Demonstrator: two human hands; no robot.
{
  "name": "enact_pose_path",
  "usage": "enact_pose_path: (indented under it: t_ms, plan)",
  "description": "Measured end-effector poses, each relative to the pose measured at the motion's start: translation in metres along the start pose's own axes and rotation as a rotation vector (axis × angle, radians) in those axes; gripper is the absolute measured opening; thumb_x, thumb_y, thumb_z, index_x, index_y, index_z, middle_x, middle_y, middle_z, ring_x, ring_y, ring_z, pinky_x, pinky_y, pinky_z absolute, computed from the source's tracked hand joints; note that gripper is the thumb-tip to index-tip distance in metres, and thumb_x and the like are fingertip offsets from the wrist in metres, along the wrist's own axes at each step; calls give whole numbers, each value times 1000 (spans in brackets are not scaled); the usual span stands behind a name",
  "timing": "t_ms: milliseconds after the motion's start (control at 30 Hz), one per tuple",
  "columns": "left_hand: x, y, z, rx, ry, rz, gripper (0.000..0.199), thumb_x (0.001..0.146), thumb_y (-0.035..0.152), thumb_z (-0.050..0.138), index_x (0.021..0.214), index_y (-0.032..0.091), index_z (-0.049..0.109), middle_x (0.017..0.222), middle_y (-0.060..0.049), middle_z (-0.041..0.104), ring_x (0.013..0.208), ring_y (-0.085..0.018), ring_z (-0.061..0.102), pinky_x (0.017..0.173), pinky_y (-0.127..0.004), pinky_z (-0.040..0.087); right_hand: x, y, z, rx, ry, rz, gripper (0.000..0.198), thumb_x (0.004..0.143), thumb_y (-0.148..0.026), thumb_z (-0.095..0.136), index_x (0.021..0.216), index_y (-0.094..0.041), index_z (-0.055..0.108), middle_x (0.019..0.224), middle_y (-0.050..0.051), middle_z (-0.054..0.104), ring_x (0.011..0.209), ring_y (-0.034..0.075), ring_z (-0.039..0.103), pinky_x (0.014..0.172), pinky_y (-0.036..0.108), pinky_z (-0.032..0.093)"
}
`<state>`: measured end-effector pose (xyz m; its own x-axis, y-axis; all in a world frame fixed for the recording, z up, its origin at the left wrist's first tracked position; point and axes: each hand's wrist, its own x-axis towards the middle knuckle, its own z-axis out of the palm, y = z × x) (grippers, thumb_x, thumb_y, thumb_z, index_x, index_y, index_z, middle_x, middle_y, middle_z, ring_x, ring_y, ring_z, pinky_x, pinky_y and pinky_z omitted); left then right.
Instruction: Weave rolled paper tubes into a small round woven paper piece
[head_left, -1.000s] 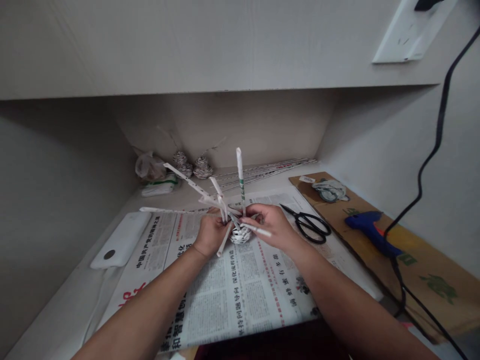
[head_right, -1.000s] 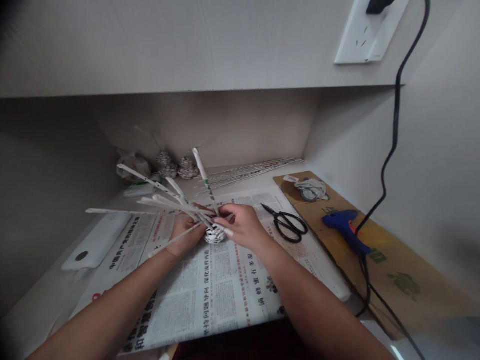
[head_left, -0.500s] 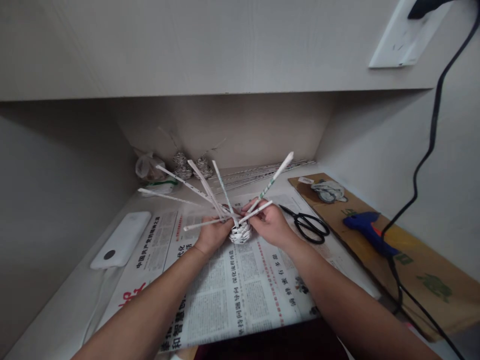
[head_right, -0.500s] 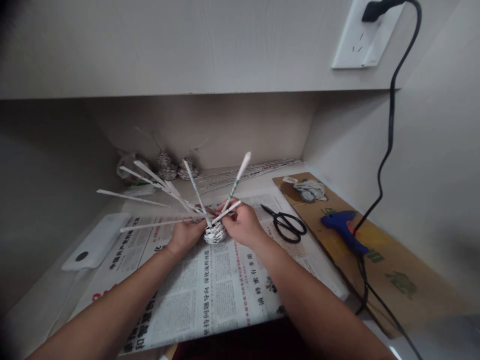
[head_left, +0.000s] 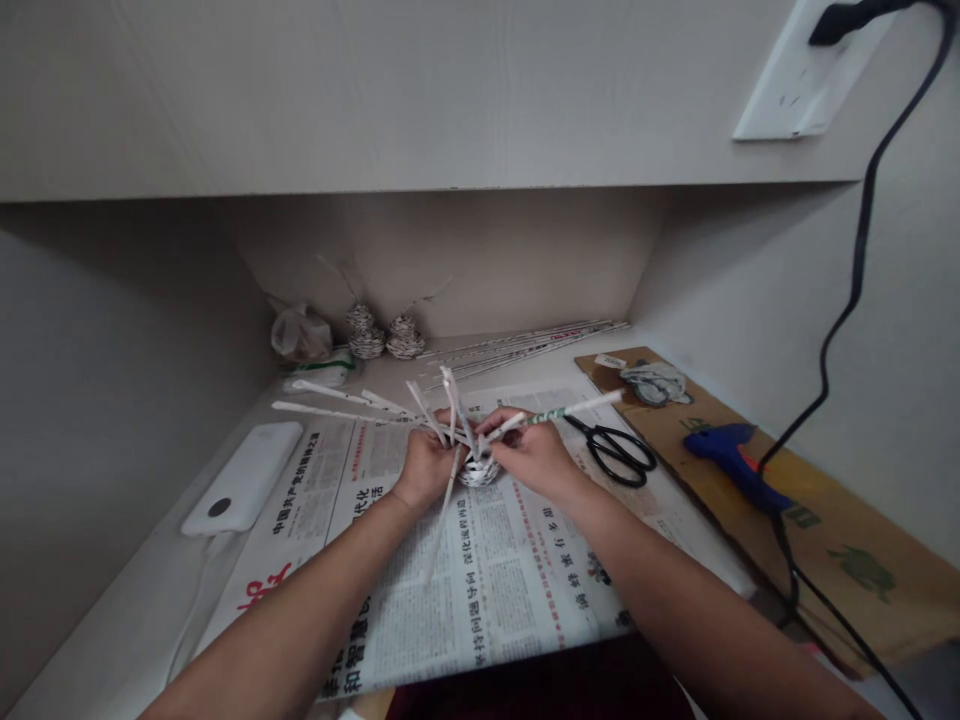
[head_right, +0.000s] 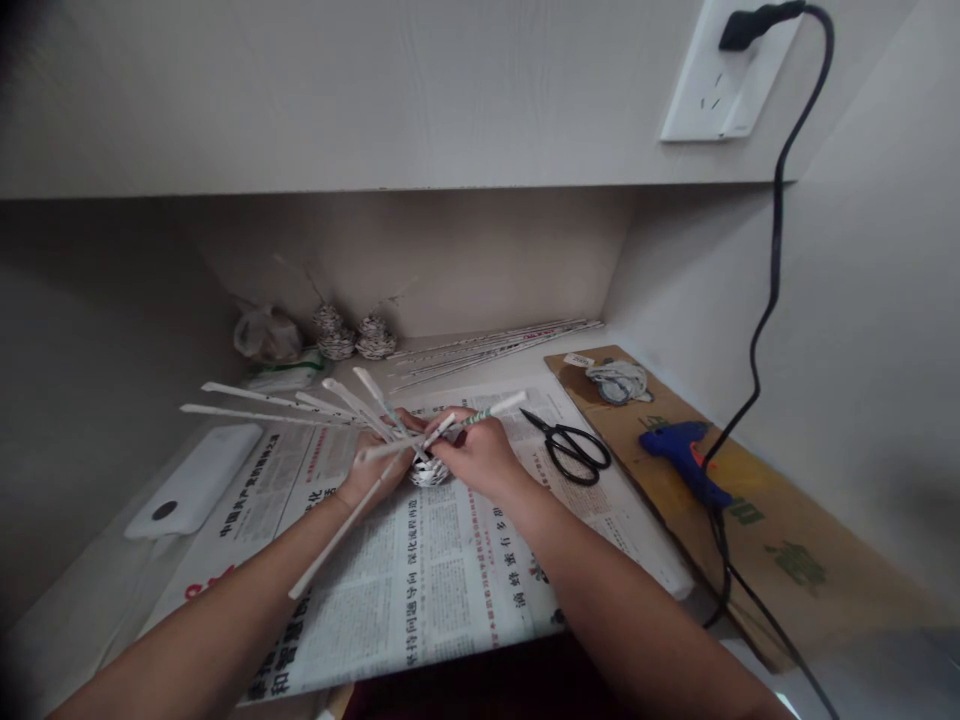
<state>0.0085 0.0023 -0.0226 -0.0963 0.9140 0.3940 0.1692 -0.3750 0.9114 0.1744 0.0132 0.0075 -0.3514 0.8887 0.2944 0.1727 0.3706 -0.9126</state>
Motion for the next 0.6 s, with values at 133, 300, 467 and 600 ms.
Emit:
enact_pose_path:
  t_ms: [133, 300, 467, 600]
  plan:
    - [0, 5, 1, 5, 13, -6, 15, 70, 30, 74, 68, 20, 63, 68, -2, 69, 66, -18, 64, 64, -29, 53, 1, 4, 5, 27, 86, -47, 13, 76, -31, 72, 83, -20, 73, 86, 4, 73, 77, 17, 67, 68, 26, 52]
    - [0, 1, 0, 34, 21, -37, 3, 71, 19, 66, 74, 18, 67, 69, -1, 71, 64, -16, 65, 62, -27, 52, 5, 7, 4, 105, 149, 98, 22, 81, -40, 66, 81, -19, 70, 76, 3, 73, 69, 18, 67, 63, 26, 52]
    - [3, -5, -2, 112, 82, -8, 14, 71, 13, 62, 81, 17, 70, 77, -2, 74, 72, -18, 69, 70, -27, 54, 9, 18, -2, -66, 203, 171, 29, 79, -48, 66, 73, -20, 66, 63, 0, 67, 55, 14, 59, 53, 24, 45]
    - [3, -1, -2, 168, 99, -14, 26, 72, 15, 62, 96, 17, 72, 88, -4, 77, 80, -19, 72, 77, -29, 56, 6, 16, 3, -30, 50, 207, 37, 85, -50, 57, 67, -19, 65, 55, -1, 60, 48, 12, 52, 47, 23, 39]
